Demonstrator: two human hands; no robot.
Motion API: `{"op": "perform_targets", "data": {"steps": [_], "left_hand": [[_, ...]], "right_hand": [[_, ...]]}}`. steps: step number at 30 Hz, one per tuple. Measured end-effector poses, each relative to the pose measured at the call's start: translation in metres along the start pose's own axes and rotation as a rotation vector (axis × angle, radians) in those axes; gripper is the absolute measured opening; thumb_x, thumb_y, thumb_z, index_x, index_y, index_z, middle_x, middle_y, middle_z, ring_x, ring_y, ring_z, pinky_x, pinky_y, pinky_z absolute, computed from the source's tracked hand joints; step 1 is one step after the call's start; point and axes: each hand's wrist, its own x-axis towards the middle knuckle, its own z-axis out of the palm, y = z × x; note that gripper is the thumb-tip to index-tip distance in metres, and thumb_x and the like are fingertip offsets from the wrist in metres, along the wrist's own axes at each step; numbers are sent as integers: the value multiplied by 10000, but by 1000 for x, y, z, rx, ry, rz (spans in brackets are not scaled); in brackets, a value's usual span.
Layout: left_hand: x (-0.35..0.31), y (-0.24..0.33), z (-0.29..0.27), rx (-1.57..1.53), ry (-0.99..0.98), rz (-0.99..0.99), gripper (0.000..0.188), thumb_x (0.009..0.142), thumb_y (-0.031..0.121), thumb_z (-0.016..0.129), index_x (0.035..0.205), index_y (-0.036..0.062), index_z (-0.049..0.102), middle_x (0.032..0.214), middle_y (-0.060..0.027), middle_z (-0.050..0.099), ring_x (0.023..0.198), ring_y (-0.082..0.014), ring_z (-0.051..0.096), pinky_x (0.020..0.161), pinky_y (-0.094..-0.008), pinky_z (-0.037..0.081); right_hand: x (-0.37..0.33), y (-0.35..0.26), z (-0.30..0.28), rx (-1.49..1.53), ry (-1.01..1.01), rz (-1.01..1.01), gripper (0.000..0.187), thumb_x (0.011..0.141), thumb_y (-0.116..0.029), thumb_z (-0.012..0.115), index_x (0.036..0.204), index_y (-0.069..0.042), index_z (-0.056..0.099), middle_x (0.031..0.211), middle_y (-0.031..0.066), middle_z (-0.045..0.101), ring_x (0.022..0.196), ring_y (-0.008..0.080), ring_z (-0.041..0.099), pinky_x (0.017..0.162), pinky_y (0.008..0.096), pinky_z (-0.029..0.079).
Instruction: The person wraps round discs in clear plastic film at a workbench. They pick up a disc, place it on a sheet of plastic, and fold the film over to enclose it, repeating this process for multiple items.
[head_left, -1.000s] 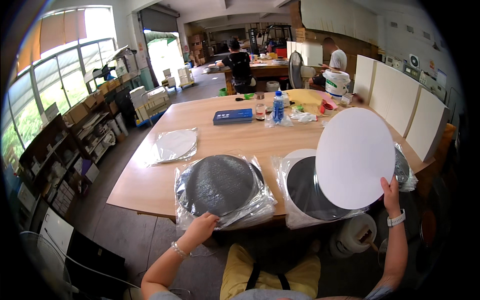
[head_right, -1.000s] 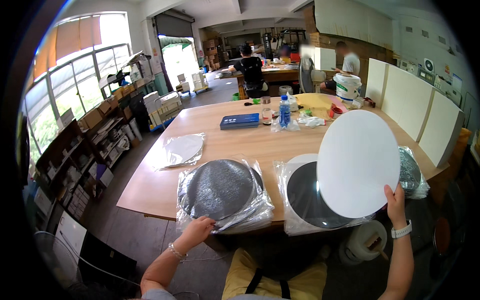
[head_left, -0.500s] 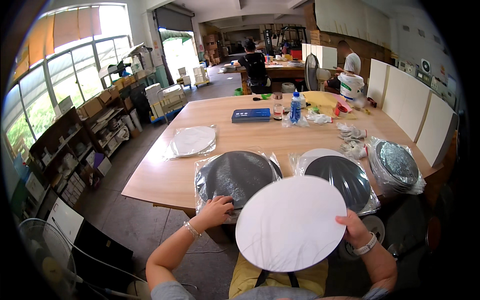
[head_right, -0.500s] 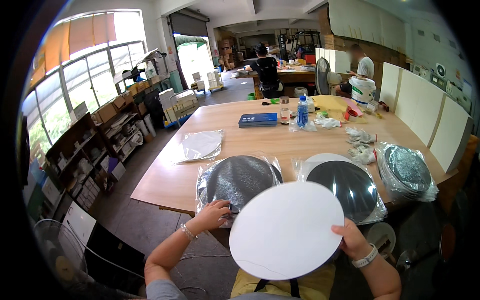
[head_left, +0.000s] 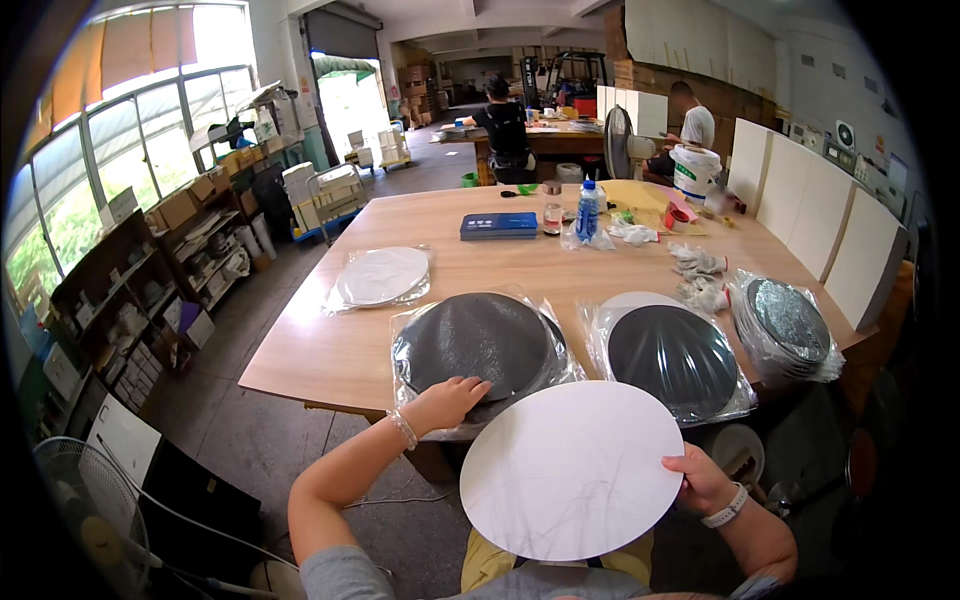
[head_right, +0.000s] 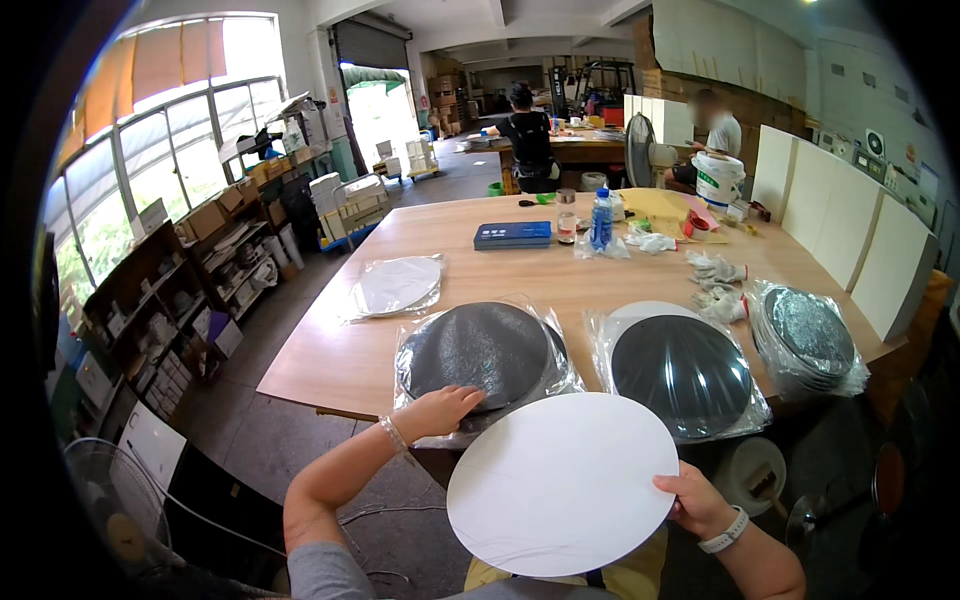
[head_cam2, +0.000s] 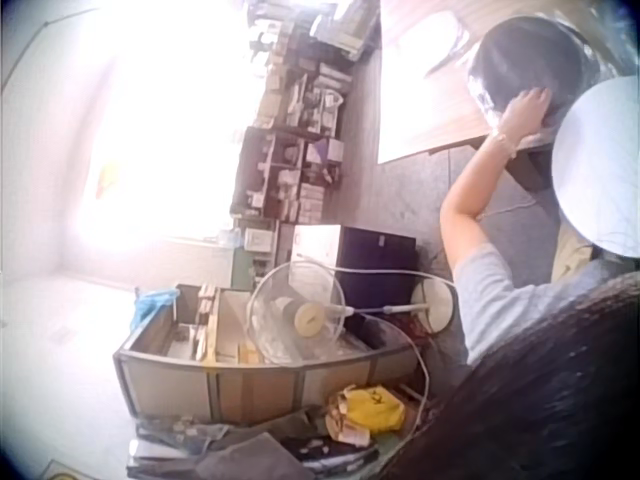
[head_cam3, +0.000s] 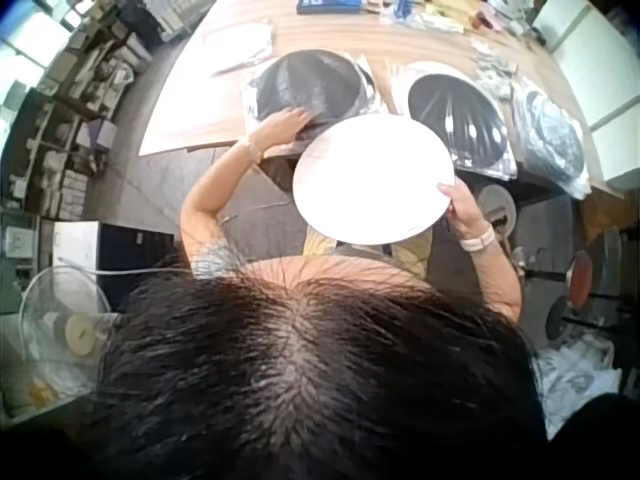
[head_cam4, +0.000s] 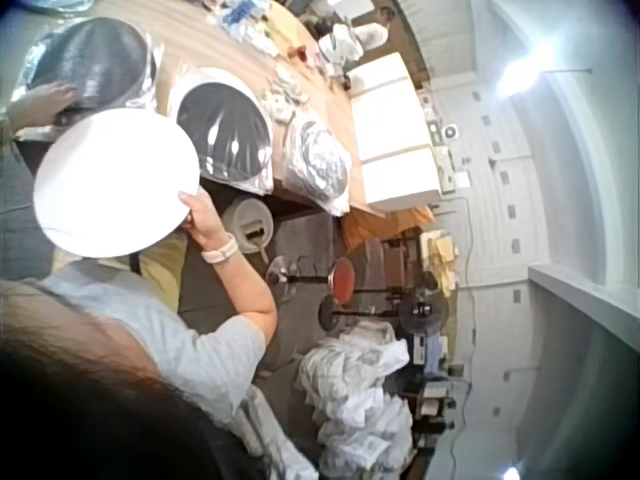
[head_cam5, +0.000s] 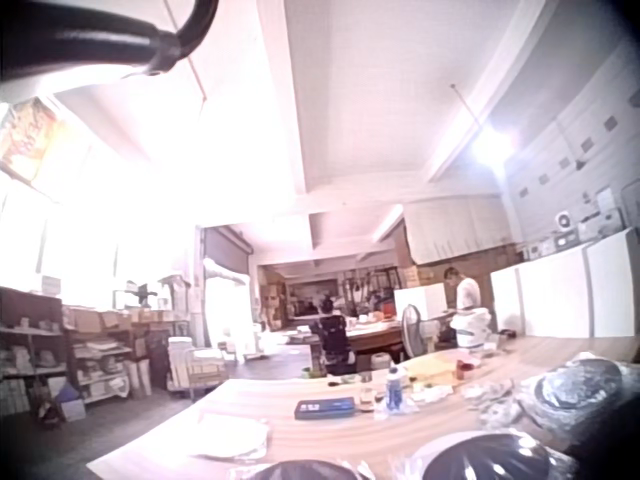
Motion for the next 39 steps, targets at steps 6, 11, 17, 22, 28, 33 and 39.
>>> {"op": "perform_targets", "data": {"steps": [6,11,17,22,28,33,39], "left_hand": [[11,10,-27,-154,11,-75,696,827,45,501,1450,11,191,954,-176,630,813,-316,645,699,-395,515],[12,20,-49,-78,42,-57,720,843,18,459,1463,-14,96,755,-176,612,601,-306,625,541,-397,496],[12,21,-40,-126,141,35,789,806,22,500,1469,-10,72,631,-151,560,482,-272,563,453,-361,454],[17,31,-50,-196,68,-41,784,793,24,518,1466,5,116,672,-151,584,504,-279,578,477,-367,475],[8,27,-27,10,261,130,338,820,90,556,1151,30,525,1294,-183,497,707,-265,644,582,-346,561],[20,54,-14,375,337,186,133,792,143,586,882,51,614,1388,-158,418,998,-226,606,682,-352,559],[59,56,8,212,213,162,102,765,145,578,843,99,627,901,-44,550,840,-200,577,649,-321,518]], "right_hand": [[6,-1,20,30,-3,-36,327,901,-136,540,1198,-5,493,779,-5,578,470,9,391,415,143,310],[12,1,16,10,-60,-20,312,906,-136,534,1180,8,497,773,-4,575,469,12,384,417,143,301],[12,7,32,-15,-109,16,254,917,-131,523,1129,9,511,744,-14,553,471,12,378,417,157,290],[6,12,42,-79,-111,51,299,919,-138,532,1176,9,496,773,-18,561,493,13,387,439,160,311],[-45,-9,32,-120,-16,34,388,906,-143,548,1239,40,470,849,27,592,537,22,442,456,154,339],[-96,-22,-8,-116,228,-256,397,838,-152,599,1167,56,521,814,38,620,490,31,448,435,157,331],[-118,-54,-13,-168,332,-488,432,824,-149,580,1194,63,510,987,106,647,759,137,622,659,233,493]]}}
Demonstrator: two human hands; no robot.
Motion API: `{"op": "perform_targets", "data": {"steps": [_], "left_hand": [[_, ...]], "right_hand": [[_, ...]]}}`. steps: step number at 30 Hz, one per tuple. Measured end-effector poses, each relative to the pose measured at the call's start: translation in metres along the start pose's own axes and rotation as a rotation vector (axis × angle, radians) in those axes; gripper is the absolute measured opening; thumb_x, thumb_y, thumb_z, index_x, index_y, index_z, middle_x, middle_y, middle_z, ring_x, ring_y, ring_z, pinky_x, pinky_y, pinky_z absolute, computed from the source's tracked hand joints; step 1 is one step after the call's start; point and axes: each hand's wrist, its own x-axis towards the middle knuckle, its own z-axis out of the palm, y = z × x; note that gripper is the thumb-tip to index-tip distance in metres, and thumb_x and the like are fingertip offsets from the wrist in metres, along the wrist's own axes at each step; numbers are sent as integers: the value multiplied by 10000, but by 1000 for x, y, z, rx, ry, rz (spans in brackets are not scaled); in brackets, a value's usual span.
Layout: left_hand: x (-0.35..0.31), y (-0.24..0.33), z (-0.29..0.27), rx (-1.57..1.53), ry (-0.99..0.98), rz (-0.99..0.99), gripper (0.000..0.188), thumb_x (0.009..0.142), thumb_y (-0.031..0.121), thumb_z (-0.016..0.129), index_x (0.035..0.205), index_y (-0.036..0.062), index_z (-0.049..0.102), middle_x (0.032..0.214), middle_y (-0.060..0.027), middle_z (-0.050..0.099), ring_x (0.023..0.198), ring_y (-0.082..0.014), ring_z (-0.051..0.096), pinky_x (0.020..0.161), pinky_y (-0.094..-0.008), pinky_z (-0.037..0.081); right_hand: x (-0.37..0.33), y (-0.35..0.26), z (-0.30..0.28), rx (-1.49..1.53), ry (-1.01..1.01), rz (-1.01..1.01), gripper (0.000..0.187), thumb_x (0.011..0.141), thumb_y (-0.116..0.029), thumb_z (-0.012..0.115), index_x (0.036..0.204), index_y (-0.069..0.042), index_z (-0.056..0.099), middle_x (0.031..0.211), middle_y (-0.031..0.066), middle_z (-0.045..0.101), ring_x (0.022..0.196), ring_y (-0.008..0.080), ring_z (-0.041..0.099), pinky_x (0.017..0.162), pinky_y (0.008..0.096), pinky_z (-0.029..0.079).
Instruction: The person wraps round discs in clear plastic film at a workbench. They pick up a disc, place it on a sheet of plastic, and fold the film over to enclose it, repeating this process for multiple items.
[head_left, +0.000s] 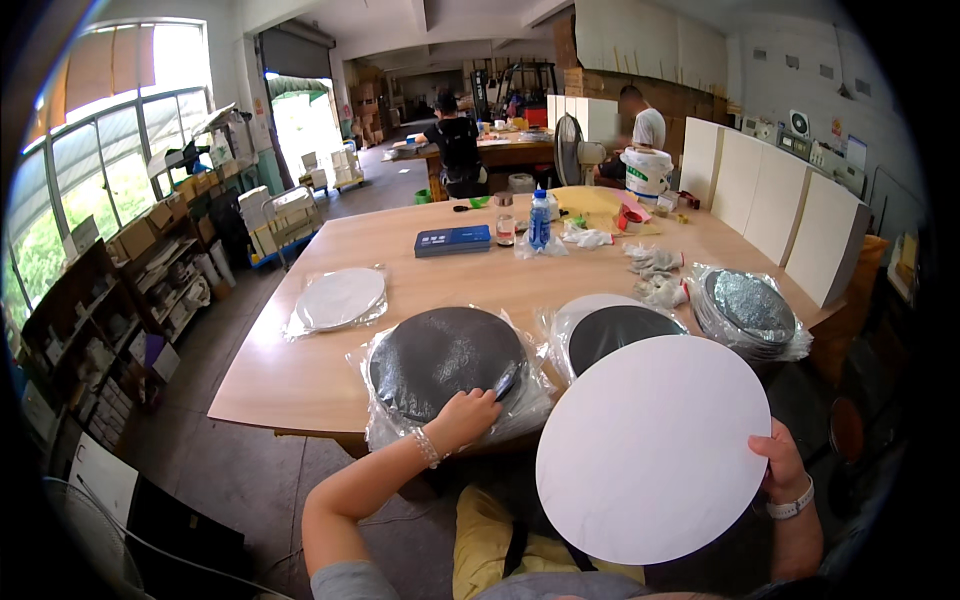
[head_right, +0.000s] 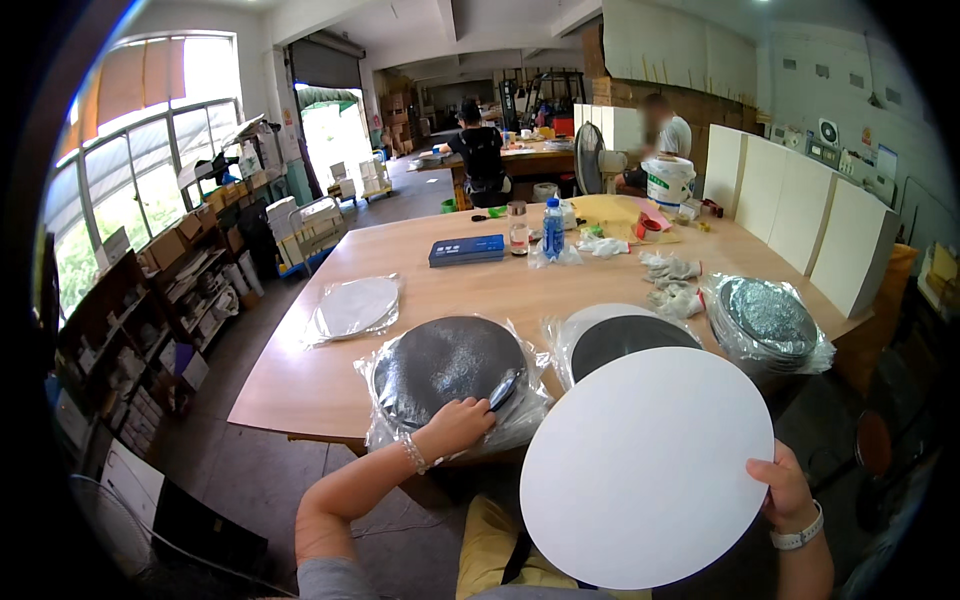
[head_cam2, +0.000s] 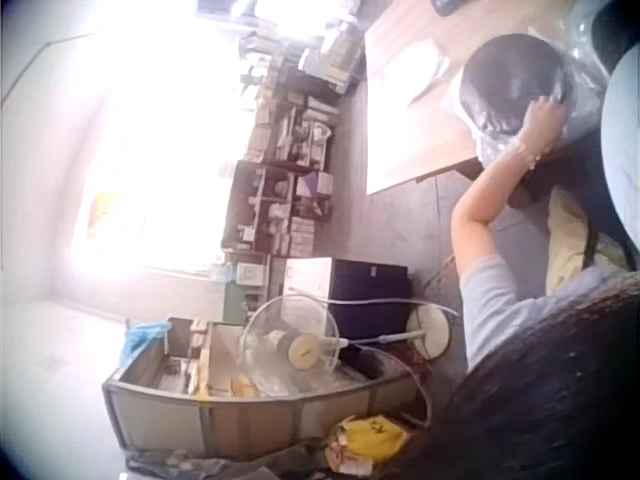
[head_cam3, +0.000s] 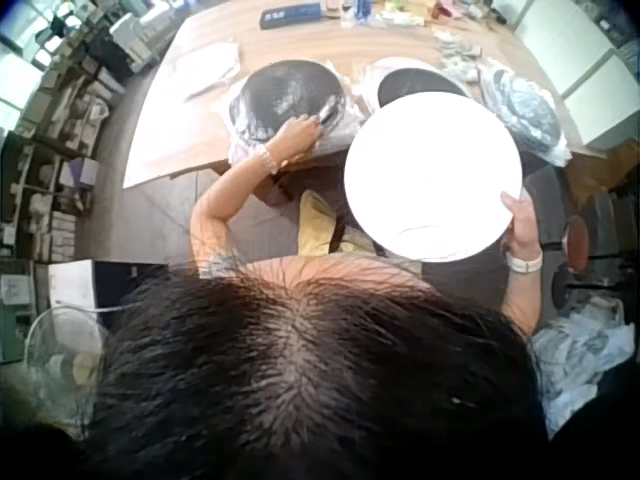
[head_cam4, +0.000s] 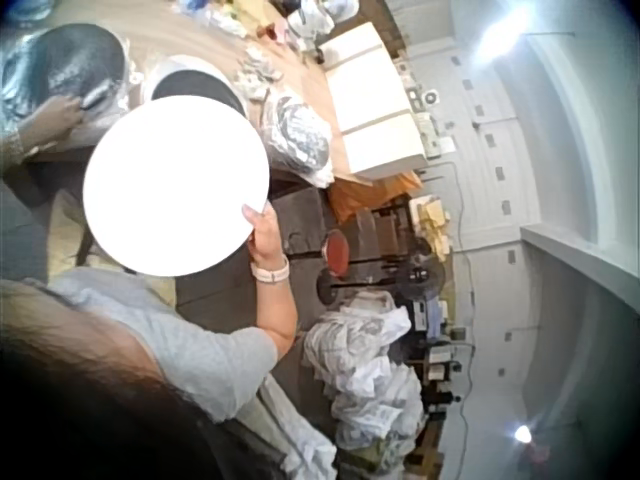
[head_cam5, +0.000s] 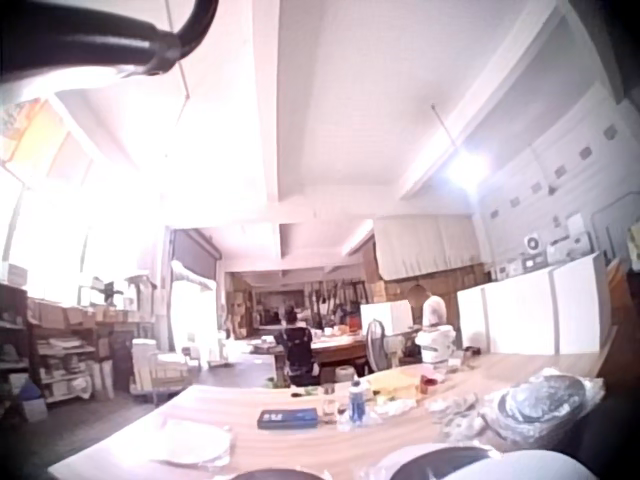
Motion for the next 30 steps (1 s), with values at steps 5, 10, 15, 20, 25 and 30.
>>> {"op": "perform_targets", "data": {"steps": [5,10,15,20,25,30], "left_hand": [[43,11,-8,-44,-159,-79,227,770,76,593,991,31,562,883,-119,574,826,-267,612,672,-386,524],[70,0,11,-336,-186,-65,415,786,27,556,1192,15,472,1101,-227,545,756,-347,654,635,-444,535],[79,18,8,-203,-198,-62,430,817,54,524,1245,51,481,1142,-204,499,779,-324,652,625,-420,545],[66,29,4,-97,-60,-49,368,818,71,536,1183,31,528,1050,-135,503,809,-264,628,598,-374,555],[24,49,11,-5,138,-41,228,759,86,551,974,8,558,968,-102,515,837,-216,559,713,-289,533],[-13,53,9,-209,204,-49,343,786,62,518,1115,-24,561,1134,-163,540,998,-311,555,902,-359,478]], "right_hand": [[-12,-7,-26,-15,33,-58,485,801,-160,588,1208,85,492,1082,141,627,940,209,622,809,312,504],[-16,0,-43,18,91,-107,503,792,-171,587,1216,82,489,1084,147,627,934,214,619,820,316,499],[-13,4,-54,57,103,-98,511,788,-174,591,1219,83,490,1088,147,626,942,215,617,834,324,494],[-1,20,-69,99,66,-67,503,809,-137,565,1247,89,461,1124,156,608,996,221,601,862,335,482],[46,47,-45,224,-36,-19,473,842,-92,511,1272,88,436,1147,160,590,1026,226,589,888,334,470],[98,78,-19,284,-198,119,363,873,-119,534,1190,55,499,992,102,638,830,157,629,726,277,511]]}}
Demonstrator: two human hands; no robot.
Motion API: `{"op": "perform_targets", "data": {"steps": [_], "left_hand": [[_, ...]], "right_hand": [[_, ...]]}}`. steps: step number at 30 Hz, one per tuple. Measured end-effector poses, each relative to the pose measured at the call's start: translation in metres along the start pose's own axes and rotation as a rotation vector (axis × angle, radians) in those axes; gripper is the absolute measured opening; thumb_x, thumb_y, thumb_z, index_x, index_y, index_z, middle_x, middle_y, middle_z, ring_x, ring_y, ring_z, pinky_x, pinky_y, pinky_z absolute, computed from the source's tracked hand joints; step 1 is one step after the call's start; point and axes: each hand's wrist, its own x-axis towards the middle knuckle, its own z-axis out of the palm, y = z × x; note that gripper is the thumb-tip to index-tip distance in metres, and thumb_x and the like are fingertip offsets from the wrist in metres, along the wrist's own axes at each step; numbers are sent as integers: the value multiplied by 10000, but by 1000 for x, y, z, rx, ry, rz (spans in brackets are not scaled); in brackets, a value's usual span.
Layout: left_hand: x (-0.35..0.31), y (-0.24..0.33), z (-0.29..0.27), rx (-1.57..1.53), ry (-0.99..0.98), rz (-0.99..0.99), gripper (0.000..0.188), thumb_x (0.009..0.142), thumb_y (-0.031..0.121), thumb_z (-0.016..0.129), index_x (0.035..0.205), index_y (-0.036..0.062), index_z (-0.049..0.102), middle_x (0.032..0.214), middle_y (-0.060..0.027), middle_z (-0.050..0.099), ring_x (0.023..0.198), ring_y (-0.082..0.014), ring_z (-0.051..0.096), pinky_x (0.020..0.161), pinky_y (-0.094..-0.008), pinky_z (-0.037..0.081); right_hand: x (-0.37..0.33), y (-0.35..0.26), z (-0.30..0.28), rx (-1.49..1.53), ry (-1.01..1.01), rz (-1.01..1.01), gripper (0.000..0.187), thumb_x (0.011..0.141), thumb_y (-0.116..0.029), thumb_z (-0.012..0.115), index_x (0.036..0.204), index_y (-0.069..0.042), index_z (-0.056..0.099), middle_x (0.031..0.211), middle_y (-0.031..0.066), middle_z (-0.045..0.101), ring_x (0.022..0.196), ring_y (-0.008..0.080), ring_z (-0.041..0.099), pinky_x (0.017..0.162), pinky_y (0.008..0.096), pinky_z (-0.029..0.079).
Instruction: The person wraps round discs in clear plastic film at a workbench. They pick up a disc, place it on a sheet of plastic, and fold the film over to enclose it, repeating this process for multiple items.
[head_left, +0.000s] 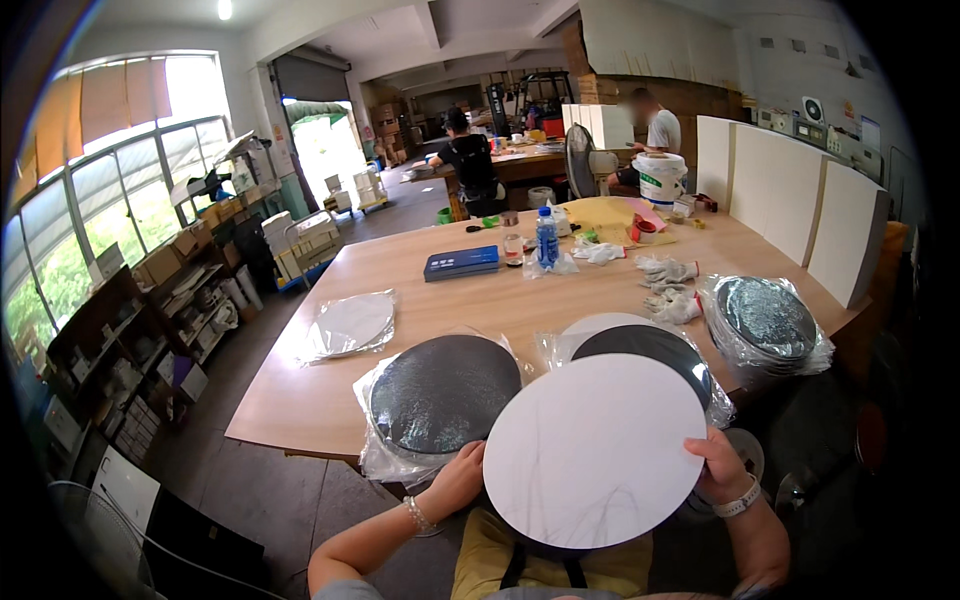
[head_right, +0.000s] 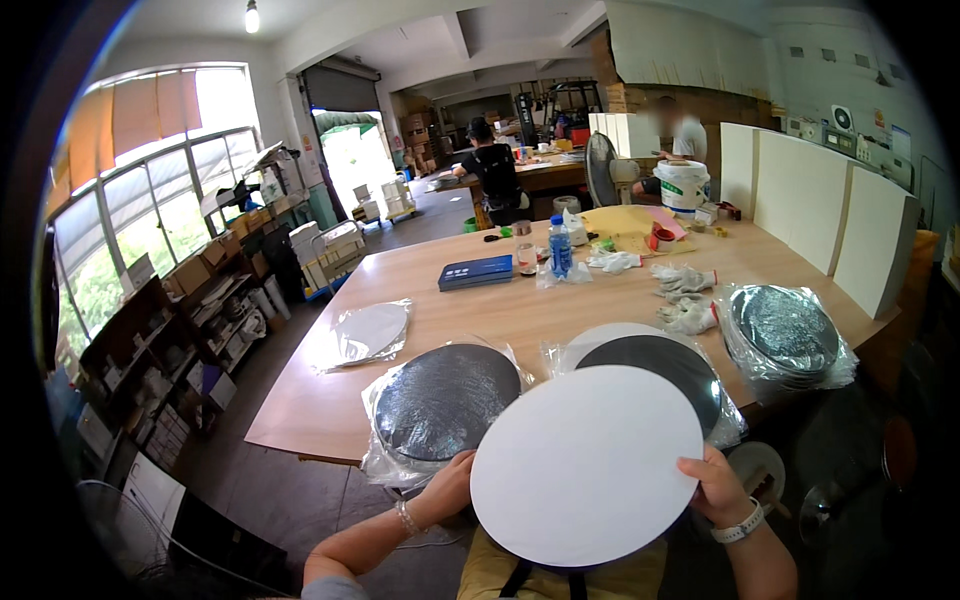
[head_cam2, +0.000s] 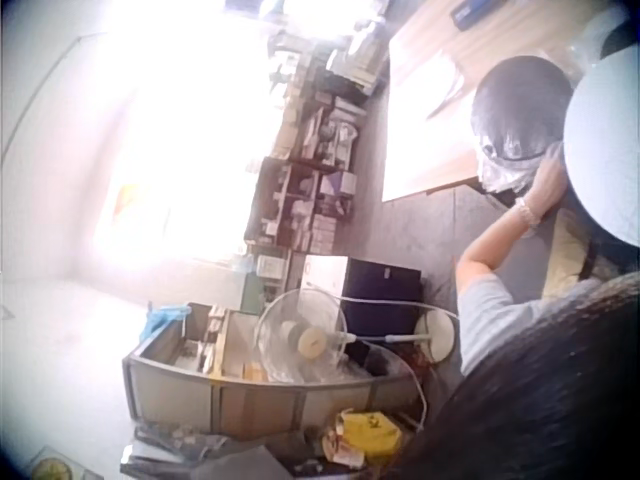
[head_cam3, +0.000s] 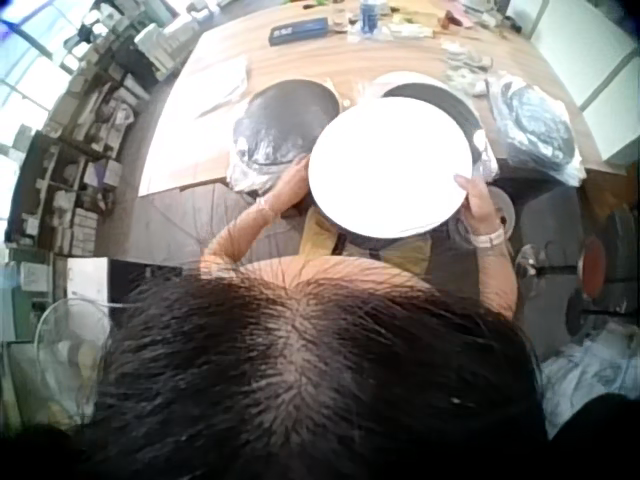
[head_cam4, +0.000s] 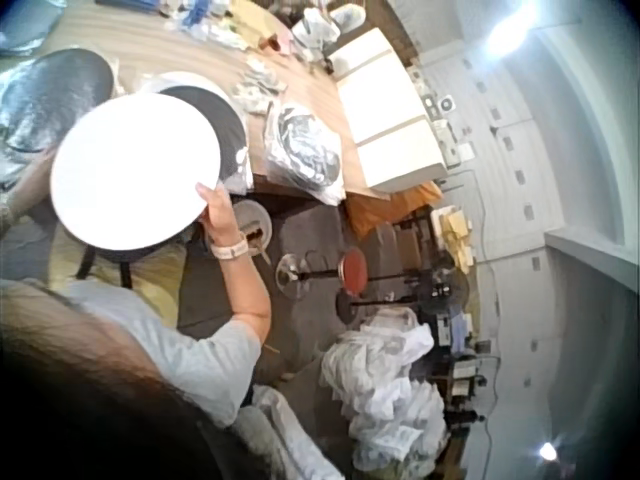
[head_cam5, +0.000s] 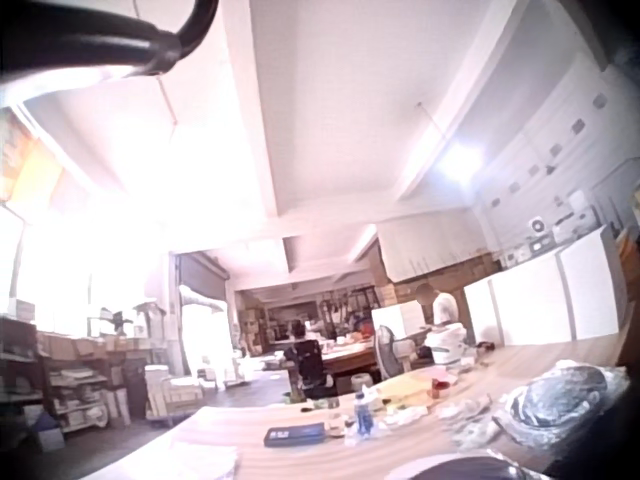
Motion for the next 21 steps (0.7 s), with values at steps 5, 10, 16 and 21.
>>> {"op": "perform_targets", "data": {"steps": [5,10,16,21], "left_hand": [[-35,2,-32,-220,83,-364,274,798,45,569,1065,54,632,1050,-131,619,993,-304,579,846,-345,504],[-32,-12,-43,116,15,-396,352,803,70,556,1154,71,575,1203,-151,556,1041,-317,558,819,-391,505],[-31,-37,-34,-52,-265,-461,504,737,123,611,1227,65,509,1292,-183,489,1097,-349,522,875,-496,450],[-26,-44,-40,126,-256,-325,495,752,144,598,1234,71,512,1257,-174,515,1026,-327,559,795,-447,470]], "right_hand": [[10,10,-1,-43,-49,168,392,857,-108,559,1209,51,493,1017,112,636,833,153,633,710,256,511],[-7,9,6,-63,9,163,418,849,-97,564,1227,60,482,1057,131,630,915,183,639,789,281,518],[-7,16,22,-41,-46,191,407,856,-102,560,1219,65,485,1059,123,629,909,185,639,786,281,521],[-11,16,30,-72,-31,218,425,853,-109,566,1231,66,478,1068,130,628,916,191,638,789,293,525]]}}
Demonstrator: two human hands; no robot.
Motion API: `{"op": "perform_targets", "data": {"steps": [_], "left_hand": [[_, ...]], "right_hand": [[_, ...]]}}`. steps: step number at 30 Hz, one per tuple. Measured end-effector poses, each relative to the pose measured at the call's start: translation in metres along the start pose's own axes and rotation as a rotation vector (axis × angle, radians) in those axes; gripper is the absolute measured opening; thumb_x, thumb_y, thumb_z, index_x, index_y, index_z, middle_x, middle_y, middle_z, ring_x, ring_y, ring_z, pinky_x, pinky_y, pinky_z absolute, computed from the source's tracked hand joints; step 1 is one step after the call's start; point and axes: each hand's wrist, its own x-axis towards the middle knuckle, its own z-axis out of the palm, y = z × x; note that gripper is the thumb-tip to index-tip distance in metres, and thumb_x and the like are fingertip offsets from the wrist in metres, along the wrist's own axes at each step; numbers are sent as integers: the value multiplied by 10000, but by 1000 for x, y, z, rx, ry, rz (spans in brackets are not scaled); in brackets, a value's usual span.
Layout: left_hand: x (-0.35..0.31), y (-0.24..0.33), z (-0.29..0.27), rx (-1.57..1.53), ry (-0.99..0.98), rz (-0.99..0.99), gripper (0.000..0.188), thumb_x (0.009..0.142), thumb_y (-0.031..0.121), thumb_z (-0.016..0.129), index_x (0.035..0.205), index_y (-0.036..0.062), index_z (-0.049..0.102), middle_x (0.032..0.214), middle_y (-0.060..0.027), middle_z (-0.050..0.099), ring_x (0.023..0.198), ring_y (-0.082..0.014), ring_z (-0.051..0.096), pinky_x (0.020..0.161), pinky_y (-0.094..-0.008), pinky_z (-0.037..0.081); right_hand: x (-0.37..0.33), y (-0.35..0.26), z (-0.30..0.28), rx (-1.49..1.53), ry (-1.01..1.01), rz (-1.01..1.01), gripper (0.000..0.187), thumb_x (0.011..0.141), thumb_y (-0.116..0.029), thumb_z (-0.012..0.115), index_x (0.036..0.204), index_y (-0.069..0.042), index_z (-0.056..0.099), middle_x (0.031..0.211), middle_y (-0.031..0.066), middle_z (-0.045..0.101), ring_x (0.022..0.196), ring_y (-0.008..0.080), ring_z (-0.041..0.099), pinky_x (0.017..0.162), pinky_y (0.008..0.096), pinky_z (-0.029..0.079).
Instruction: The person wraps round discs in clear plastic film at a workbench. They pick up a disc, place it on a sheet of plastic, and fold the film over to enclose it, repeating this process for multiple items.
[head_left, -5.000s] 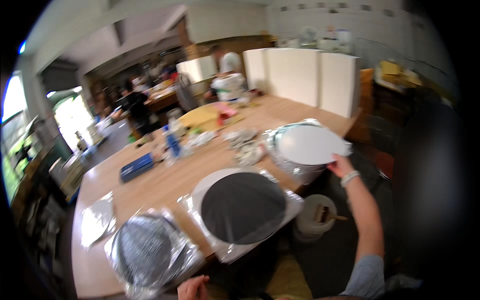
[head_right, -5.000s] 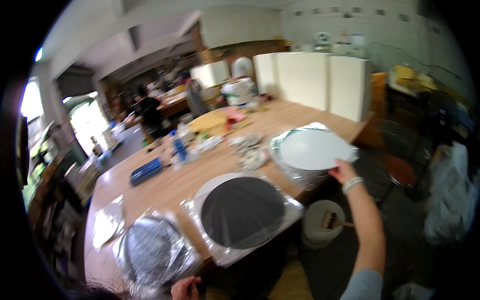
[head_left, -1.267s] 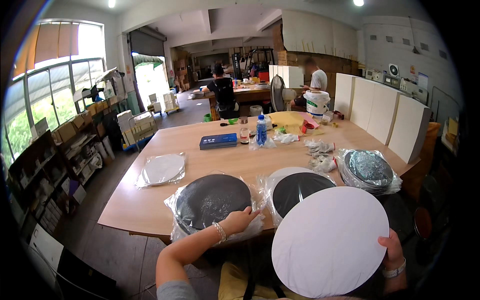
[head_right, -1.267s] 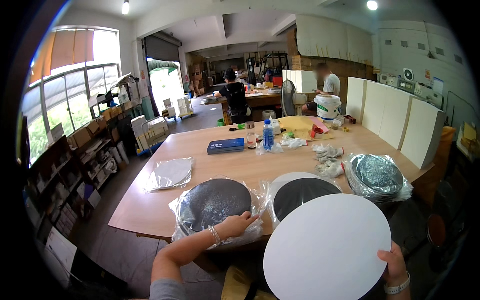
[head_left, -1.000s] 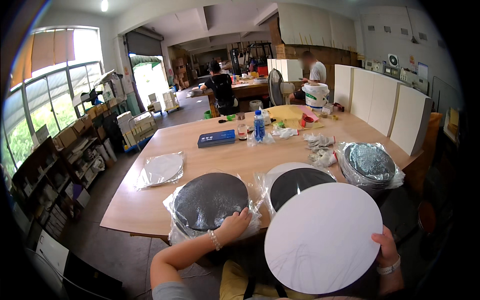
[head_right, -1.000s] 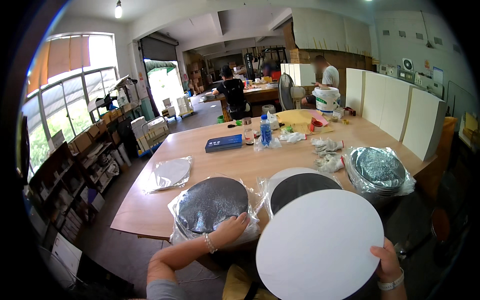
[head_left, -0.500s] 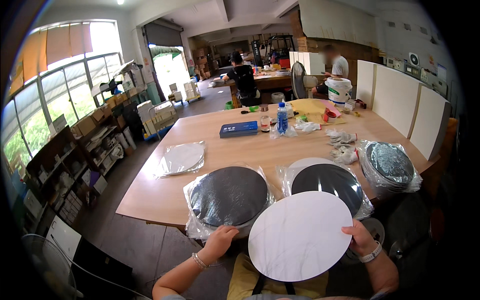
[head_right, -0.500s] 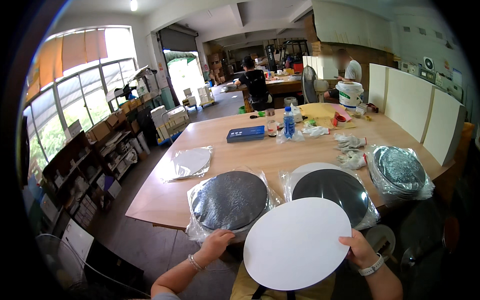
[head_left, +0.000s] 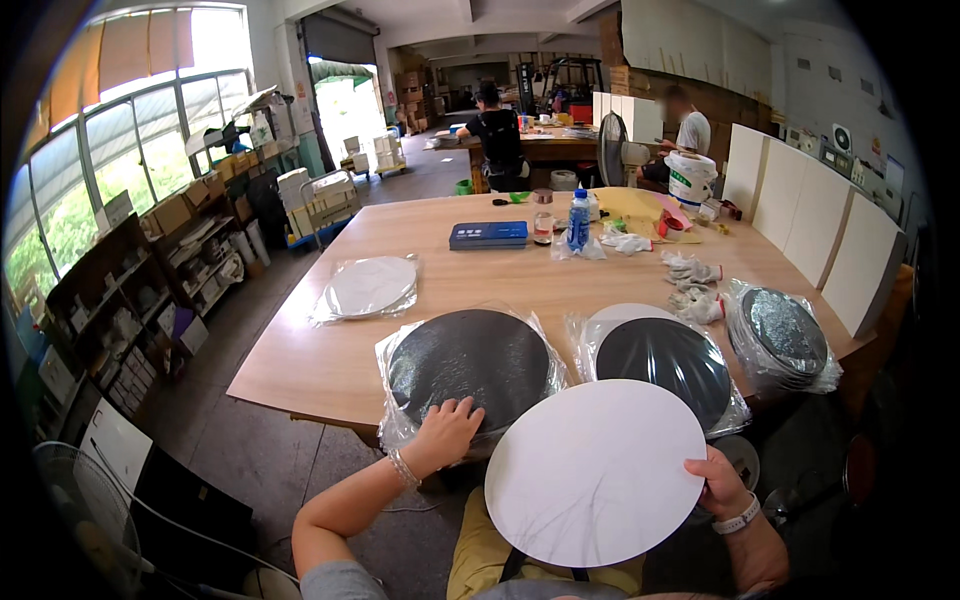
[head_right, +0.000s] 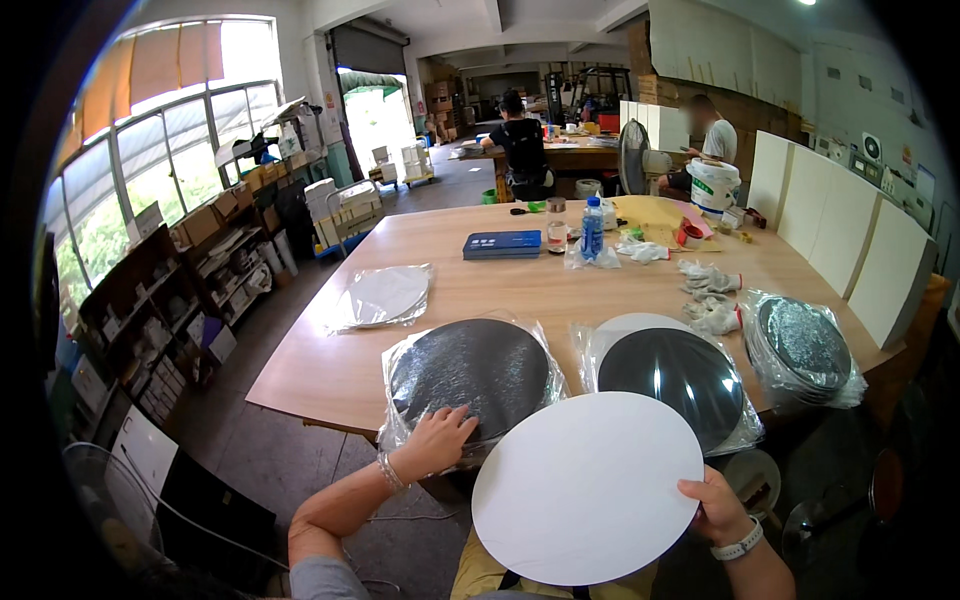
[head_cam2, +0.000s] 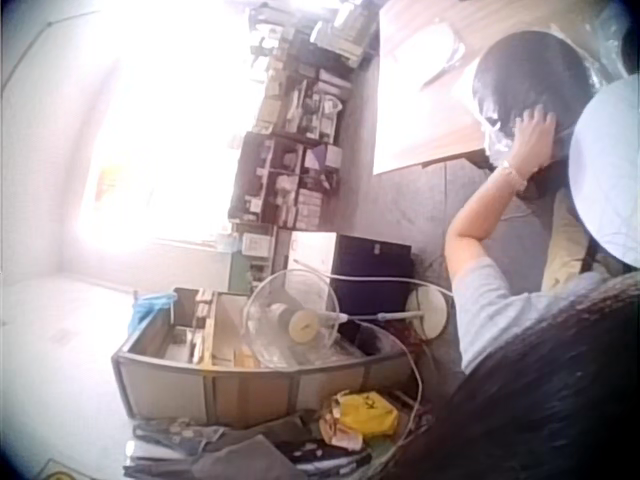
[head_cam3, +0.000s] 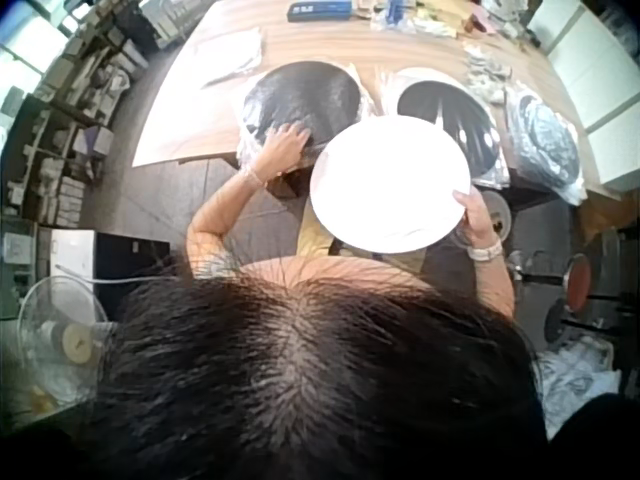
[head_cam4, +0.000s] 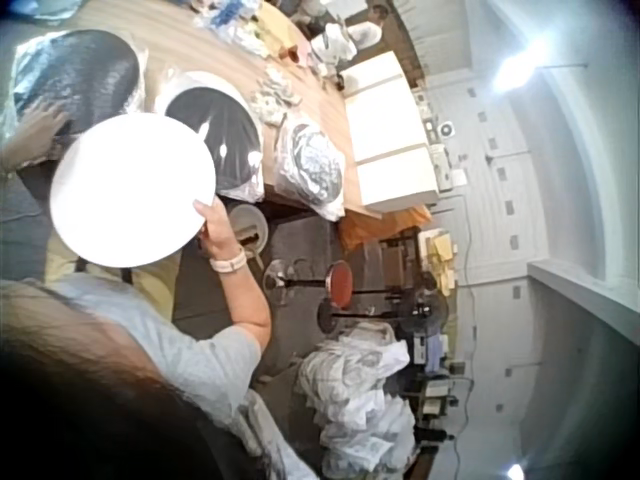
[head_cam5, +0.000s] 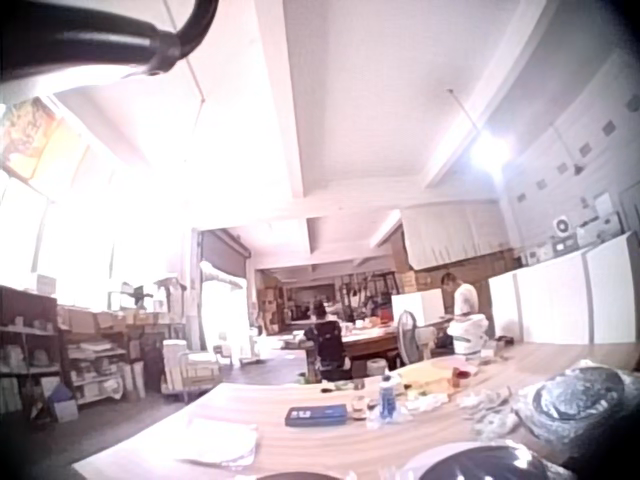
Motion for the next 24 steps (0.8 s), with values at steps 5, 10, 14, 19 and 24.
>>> {"op": "perform_targets", "data": {"steps": [5,10,14,19,24], "left_hand": [[-1,-4,-5,16,-133,18,520,746,151,604,1250,75,503,1268,-168,508,1052,-335,551,824,-447,463],[1,0,-18,-3,-229,2,554,727,148,615,1261,72,486,1297,-178,482,1126,-353,523,888,-455,460],[1,-6,-11,-47,-229,27,558,731,141,600,1270,66,480,1328,-189,457,1122,-370,517,915,-439,458],[3,-20,-6,-108,-170,45,558,724,130,615,1266,60,500,1344,-189,449,1105,-382,520,937,-423,457],[2,-25,-12,-10,-150,157,519,739,112,615,1245,58,510,1256,-173,499,1000,-337,565,809,-393,522]], "right_hand": [[-4,5,0,25,20,34,457,845,-111,574,1251,64,458,1051,130,630,899,191,640,777,300,531],[-8,8,4,22,41,16,456,842,-118,576,1251,50,462,1041,120,633,870,180,643,744,285,531],[-6,12,-5,4,-18,47,451,844,-124,572,1249,42,464,1041,117,633,861,169,641,716,272,529],[-6,11,2,-1,19,39,448,844,-126,577,1243,45,465,1031,114,633,849,170,643,709,270,530],[-8,7,15,27,58,17,440,846,-130,580,1232,51,470,1021,113,633,837,167,643,701,266,529]]}}
